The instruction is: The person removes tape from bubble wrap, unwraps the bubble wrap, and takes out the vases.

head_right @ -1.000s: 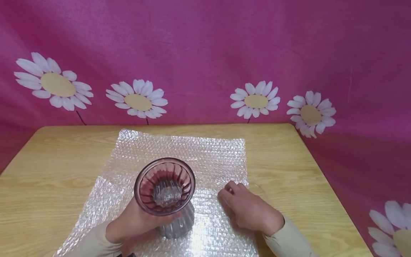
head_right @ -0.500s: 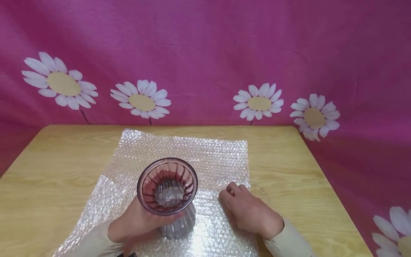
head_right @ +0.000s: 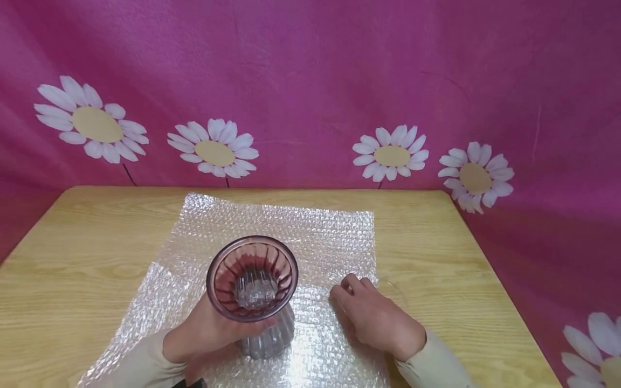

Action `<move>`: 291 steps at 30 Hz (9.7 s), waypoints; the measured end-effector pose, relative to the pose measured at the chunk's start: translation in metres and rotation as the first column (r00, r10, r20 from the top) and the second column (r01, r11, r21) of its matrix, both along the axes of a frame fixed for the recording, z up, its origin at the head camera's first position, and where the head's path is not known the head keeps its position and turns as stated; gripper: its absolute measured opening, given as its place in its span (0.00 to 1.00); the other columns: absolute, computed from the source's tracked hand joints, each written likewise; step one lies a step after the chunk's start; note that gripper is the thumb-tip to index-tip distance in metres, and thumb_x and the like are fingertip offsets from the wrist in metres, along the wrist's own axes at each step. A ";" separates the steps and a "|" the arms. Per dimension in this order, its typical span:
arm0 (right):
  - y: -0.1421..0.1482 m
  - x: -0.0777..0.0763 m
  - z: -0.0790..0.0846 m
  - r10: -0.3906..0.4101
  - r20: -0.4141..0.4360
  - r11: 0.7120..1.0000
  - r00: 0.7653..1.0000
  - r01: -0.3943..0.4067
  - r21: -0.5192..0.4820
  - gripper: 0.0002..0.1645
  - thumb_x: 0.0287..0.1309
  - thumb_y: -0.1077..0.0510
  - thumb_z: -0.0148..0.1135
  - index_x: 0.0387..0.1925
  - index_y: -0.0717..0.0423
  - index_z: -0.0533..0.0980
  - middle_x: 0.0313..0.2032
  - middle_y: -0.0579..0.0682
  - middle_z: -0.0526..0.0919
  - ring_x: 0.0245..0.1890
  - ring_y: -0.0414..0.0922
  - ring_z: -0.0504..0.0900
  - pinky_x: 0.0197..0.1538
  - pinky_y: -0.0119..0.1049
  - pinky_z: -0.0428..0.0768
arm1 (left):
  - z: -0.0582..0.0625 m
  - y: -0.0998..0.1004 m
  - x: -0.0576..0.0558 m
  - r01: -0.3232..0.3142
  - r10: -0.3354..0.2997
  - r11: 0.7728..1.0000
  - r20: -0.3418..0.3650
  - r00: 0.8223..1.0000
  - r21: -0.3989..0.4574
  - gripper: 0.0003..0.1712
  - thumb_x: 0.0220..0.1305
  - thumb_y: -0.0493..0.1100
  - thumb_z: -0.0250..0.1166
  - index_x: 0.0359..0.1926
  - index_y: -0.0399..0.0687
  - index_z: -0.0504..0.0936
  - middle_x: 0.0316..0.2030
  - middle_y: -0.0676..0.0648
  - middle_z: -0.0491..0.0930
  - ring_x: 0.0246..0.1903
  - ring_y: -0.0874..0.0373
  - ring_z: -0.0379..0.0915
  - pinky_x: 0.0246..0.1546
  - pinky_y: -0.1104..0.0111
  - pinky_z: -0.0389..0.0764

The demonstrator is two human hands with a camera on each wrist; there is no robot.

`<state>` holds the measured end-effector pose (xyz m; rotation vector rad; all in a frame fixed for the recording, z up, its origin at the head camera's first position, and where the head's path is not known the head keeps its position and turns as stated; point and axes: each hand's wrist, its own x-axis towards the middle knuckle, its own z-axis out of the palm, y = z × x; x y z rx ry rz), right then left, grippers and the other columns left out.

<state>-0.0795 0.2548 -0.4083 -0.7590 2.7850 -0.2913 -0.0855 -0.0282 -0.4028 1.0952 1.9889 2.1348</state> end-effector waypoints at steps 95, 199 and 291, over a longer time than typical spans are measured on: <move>0.004 -0.004 -0.001 0.083 -0.089 0.996 0.993 -0.081 0.034 0.34 0.37 0.69 0.79 0.50 0.47 0.80 0.36 0.38 0.74 0.36 0.38 0.70 0.37 0.33 0.77 | 0.000 0.003 0.000 -0.012 0.018 0.996 -0.059 0.998 0.093 0.43 0.41 0.24 0.78 0.61 0.33 0.70 0.51 0.27 0.79 0.55 0.61 0.80 0.60 0.58 0.87; 0.022 -0.010 0.002 -0.035 0.012 0.999 0.999 0.035 0.037 0.32 0.54 0.73 0.68 0.58 0.45 0.79 0.53 0.46 0.81 0.45 0.41 0.78 0.49 0.44 0.90 | 0.017 -0.016 -0.004 -0.114 0.129 0.985 -0.109 0.986 0.133 0.47 0.39 0.23 0.77 0.63 0.30 0.67 0.51 0.29 0.79 0.54 0.62 0.80 0.59 0.62 0.87; 0.026 -0.009 0.003 -0.049 0.054 0.998 0.997 0.050 -0.023 0.27 0.65 0.69 0.63 0.62 0.46 0.79 0.55 0.44 0.80 0.52 0.42 0.78 0.59 0.47 0.87 | 0.011 -0.041 -0.010 -0.296 0.312 0.945 -0.110 0.944 0.142 0.45 0.36 0.20 0.77 0.60 0.34 0.72 0.51 0.60 0.83 0.52 0.66 0.80 0.57 0.74 0.83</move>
